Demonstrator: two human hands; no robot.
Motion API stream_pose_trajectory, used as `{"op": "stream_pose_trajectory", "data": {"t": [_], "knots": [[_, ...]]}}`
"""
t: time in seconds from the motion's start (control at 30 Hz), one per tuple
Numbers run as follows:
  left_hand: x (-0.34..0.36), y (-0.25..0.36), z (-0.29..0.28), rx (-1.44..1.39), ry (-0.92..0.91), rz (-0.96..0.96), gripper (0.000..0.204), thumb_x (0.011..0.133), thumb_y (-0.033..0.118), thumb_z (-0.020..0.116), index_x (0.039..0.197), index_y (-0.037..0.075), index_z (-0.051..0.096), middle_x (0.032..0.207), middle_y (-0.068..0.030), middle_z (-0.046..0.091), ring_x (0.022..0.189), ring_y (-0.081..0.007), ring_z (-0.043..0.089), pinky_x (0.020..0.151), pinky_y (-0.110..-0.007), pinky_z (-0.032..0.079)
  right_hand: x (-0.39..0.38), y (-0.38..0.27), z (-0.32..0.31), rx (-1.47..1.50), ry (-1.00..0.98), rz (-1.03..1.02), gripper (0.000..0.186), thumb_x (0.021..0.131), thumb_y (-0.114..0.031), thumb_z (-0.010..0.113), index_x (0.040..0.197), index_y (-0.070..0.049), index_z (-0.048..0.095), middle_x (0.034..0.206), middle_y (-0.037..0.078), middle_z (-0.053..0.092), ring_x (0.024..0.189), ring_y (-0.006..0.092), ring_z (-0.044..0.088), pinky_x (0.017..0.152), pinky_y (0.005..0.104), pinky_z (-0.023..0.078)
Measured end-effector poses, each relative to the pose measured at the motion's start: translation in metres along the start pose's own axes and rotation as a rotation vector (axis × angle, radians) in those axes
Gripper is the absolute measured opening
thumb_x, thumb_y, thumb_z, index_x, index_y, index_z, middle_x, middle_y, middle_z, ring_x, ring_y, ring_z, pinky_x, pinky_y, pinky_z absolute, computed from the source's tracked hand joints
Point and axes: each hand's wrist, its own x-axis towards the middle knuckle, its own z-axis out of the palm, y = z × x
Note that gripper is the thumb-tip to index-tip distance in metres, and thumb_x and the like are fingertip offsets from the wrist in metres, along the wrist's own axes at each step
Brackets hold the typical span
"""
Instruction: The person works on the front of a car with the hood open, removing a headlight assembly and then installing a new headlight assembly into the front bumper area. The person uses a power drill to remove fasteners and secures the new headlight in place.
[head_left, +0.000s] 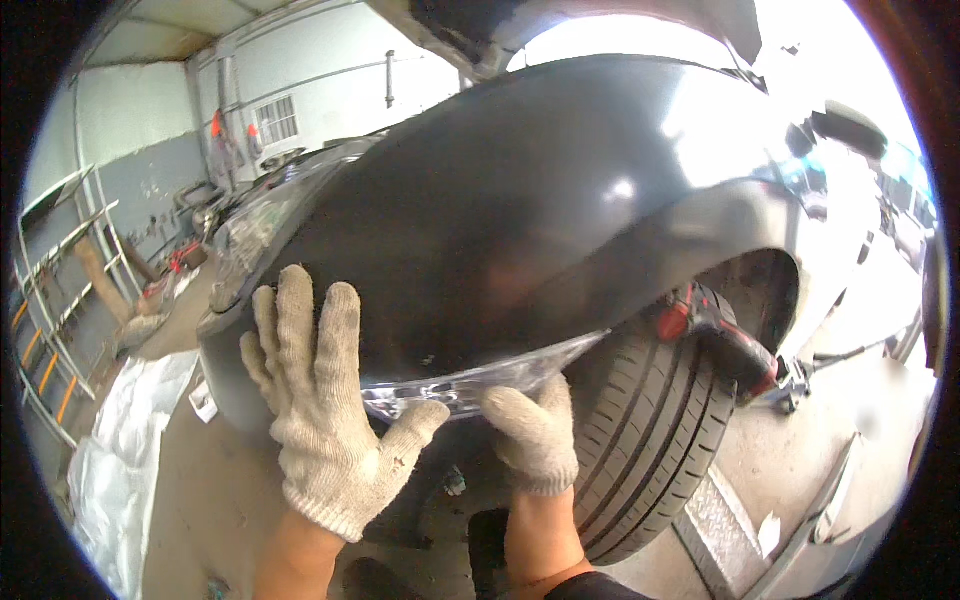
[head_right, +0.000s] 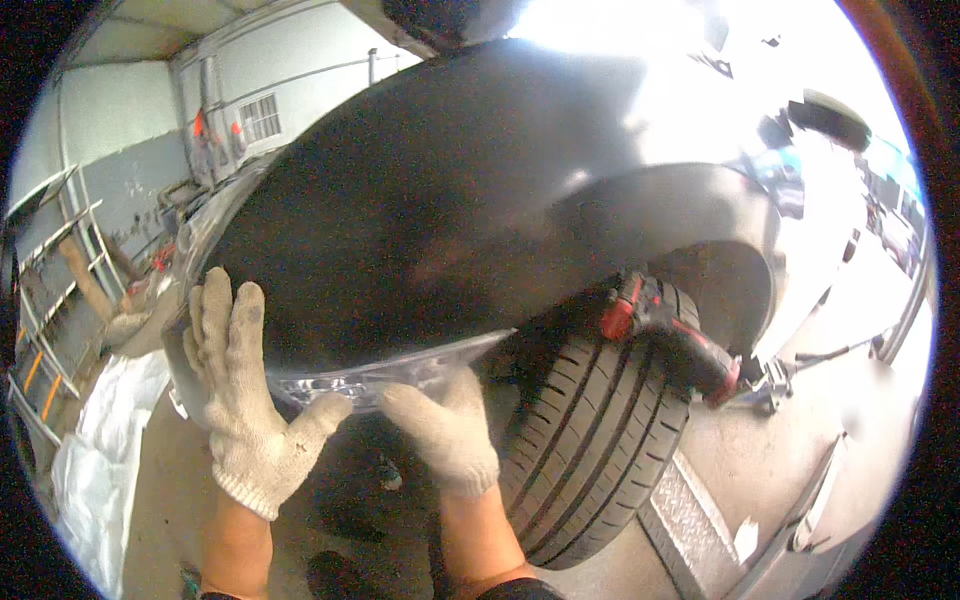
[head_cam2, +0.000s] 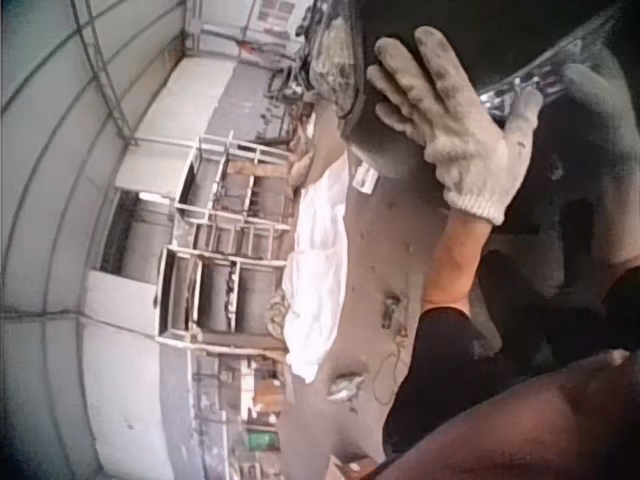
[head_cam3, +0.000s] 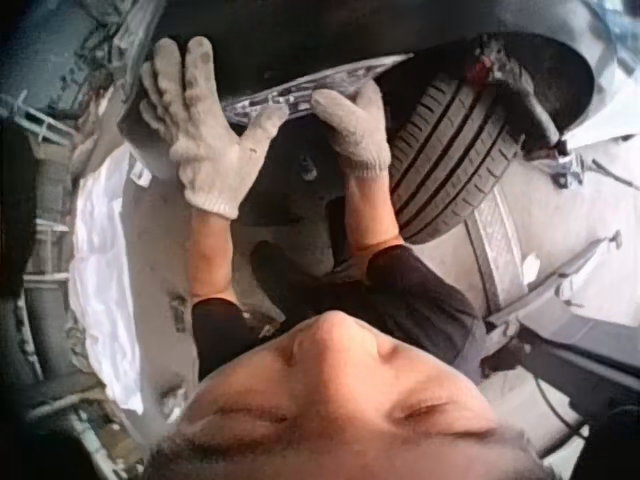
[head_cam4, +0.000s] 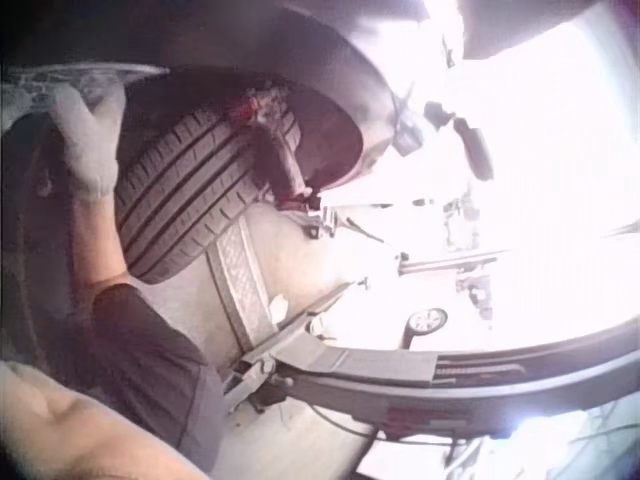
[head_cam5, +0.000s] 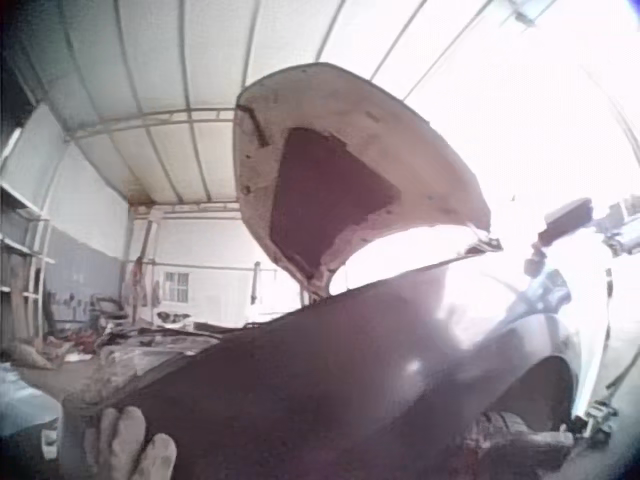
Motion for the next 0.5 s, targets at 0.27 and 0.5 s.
{"op": "stream_pose_trajectory", "data": {"t": [0.27, 0.5], "knots": [[0.001, 0.015, 0.023, 0.042, 0.093, 0.144, 0.098, 0.082, 0.068, 0.066, 0.155, 0.011, 0.033, 0.159, -0.0258, 0.027, 0.147, -0.0509, 0.021, 0.112, -0.072, 0.015, 0.004, -0.006, 0.004, -0.024, -0.029, -0.026, 0.031, 0.085, -0.01, 0.073, 0.113, 0.001, 0.064, 0.106, 0.009, 0.07, 0.097, 0.0183, 0.064, 0.089, 0.0344, 0.052], [-0.002, 0.028, 0.026, 0.07, 0.061, 0.189, 0.089, 0.09, 0.06, 0.061, 0.155, 0.008, 0.03, 0.16, -0.0259, 0.026, 0.148, -0.0482, 0.021, 0.117, -0.065, 0.013, 0.012, -0.002, -0.005, 0.088, -0.12, -0.053, 0.05, 0.084, -0.008, 0.075, 0.127, -0.001, 0.052, 0.114, 0.01, 0.065, 0.104, 0.0198, 0.062, 0.093, 0.0363, 0.051]]}}
